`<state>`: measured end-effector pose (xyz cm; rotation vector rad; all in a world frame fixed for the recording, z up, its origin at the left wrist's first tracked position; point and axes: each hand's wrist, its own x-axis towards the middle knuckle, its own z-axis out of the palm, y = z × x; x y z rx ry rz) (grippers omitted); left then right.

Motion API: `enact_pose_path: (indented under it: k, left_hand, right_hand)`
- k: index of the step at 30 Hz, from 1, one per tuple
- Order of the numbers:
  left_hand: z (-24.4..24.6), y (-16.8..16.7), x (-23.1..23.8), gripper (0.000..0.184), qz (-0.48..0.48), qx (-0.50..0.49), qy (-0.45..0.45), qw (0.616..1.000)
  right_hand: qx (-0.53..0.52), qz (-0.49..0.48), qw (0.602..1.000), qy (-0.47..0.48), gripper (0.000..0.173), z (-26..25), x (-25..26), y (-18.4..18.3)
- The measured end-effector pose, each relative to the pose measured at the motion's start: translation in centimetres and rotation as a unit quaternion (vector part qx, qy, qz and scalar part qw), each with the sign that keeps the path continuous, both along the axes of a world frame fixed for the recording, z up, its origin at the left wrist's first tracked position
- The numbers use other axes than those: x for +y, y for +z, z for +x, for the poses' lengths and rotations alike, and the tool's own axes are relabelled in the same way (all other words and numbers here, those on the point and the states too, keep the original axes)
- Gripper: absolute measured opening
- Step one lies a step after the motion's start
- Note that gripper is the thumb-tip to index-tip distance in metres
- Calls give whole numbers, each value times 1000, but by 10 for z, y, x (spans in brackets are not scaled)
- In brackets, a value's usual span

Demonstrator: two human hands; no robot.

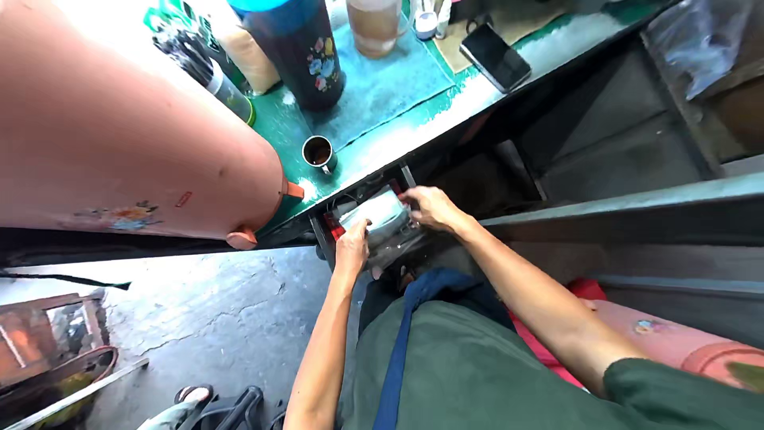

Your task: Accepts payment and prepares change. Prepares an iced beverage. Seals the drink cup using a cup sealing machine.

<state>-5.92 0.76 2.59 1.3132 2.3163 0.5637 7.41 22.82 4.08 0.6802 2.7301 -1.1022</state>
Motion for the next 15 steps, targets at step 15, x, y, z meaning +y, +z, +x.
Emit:
enact_pose_path:
  k: [15]
  left_hand:
    - [1,7,108,32,-64,-120,-134,982]
  right_hand:
    - [-30,-139,962,-232,35,2,0,-3]
